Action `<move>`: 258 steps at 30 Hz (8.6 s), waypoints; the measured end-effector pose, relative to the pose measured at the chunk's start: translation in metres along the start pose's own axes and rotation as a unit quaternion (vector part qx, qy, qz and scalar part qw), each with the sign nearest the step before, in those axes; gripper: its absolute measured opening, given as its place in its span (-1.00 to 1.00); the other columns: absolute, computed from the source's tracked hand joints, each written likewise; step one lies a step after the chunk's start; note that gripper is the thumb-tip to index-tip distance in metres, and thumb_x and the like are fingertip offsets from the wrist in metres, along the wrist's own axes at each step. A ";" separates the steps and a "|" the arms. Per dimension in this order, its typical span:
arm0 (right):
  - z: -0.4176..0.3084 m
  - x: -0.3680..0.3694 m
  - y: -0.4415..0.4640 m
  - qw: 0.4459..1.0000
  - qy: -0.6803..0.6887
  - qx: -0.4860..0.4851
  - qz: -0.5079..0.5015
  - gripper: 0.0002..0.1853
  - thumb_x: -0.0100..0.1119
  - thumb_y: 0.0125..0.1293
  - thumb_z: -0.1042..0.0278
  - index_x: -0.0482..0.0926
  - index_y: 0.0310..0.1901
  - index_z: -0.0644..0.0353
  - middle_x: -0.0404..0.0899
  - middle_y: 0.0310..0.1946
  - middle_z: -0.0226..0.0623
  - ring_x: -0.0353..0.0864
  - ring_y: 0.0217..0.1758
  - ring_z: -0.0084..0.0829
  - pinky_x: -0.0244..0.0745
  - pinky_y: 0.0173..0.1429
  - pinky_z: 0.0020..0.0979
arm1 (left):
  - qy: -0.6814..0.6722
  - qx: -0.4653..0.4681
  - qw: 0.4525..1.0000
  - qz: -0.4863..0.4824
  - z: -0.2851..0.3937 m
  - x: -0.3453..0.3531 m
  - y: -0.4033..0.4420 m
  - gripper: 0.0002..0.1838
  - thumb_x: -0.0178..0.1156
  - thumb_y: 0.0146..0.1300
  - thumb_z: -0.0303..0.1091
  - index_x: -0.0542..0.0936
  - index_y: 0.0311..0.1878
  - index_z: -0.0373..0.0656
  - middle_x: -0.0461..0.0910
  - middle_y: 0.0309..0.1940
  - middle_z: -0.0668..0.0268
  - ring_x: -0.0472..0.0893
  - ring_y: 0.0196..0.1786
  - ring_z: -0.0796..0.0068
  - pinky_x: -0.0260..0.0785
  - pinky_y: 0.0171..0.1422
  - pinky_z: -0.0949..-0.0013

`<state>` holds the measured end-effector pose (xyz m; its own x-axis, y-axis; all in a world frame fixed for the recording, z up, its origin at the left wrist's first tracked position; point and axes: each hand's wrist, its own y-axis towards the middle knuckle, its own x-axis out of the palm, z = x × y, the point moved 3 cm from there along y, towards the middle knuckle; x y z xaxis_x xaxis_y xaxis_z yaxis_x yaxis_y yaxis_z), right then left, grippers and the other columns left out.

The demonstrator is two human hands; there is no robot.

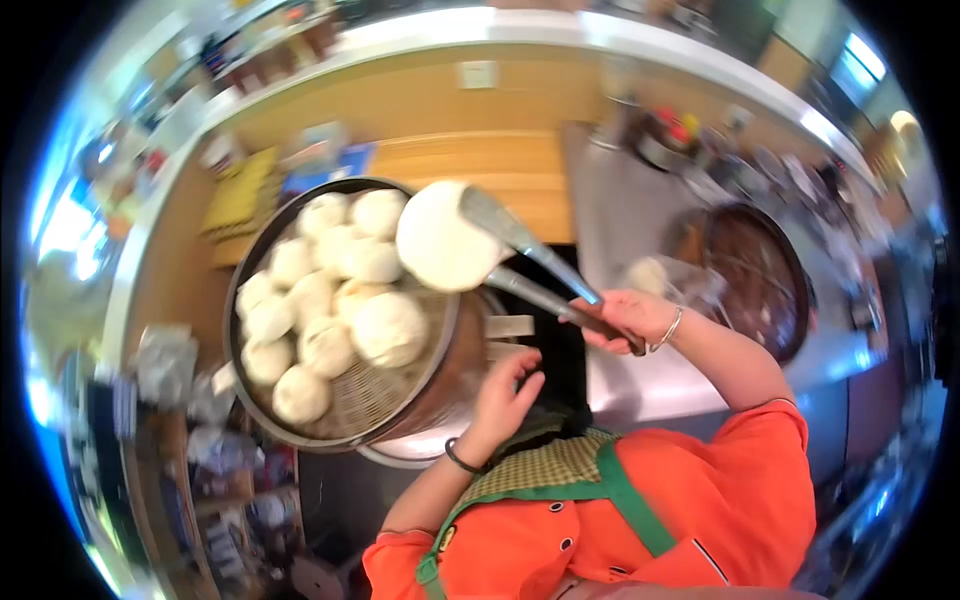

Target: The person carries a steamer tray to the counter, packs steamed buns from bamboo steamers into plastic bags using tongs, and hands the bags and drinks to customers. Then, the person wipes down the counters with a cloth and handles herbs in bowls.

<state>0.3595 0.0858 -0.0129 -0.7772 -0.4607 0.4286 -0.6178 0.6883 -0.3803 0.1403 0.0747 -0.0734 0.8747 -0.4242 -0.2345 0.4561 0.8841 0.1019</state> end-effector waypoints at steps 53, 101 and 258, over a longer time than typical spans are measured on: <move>-0.119 0.117 -0.007 0.636 -0.729 -0.209 0.143 -0.31 0.30 -0.05 0.21 0.29 0.17 0.18 0.47 -0.18 -0.17 0.51 -0.16 -0.18 0.44 -0.13 -0.34 | -0.059 0.068 0.994 -0.055 0.002 0.063 0.013 -0.67 0.13 0.14 -0.32 0.44 -0.03 -0.24 0.51 -0.16 0.20 0.49 -0.08 0.37 0.32 0.03 0.37; -0.018 0.006 -0.078 0.988 -0.057 -0.006 0.144 -0.47 -0.01 0.28 0.01 0.36 0.12 0.28 0.46 -0.45 -0.24 0.28 -0.63 -0.63 0.17 -0.61 -0.61 | -0.047 0.074 0.996 0.014 -0.006 0.043 0.008 -0.62 0.20 0.07 -0.44 0.40 -0.02 -0.26 0.47 -0.19 0.19 0.48 -0.14 0.31 0.32 -0.02 0.36; 0.008 0.008 -0.223 0.906 -0.115 -0.087 0.397 -0.63 -0.01 0.27 0.10 0.41 -0.03 0.21 0.40 -0.46 -0.36 0.28 -0.58 -0.67 0.19 -0.53 -0.64 | 0.016 0.104 0.987 -0.124 0.002 0.076 0.043 -0.42 0.29 -0.01 -0.30 0.31 0.07 -0.31 0.38 -0.04 0.05 0.40 0.00 0.12 0.26 0.09 0.24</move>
<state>0.4906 -0.0758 0.0688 -0.9851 0.1280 -0.1147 0.1607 0.9227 -0.3505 0.2266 0.0798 -0.0845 0.7276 -0.6133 -0.3073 0.6824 0.6926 0.2337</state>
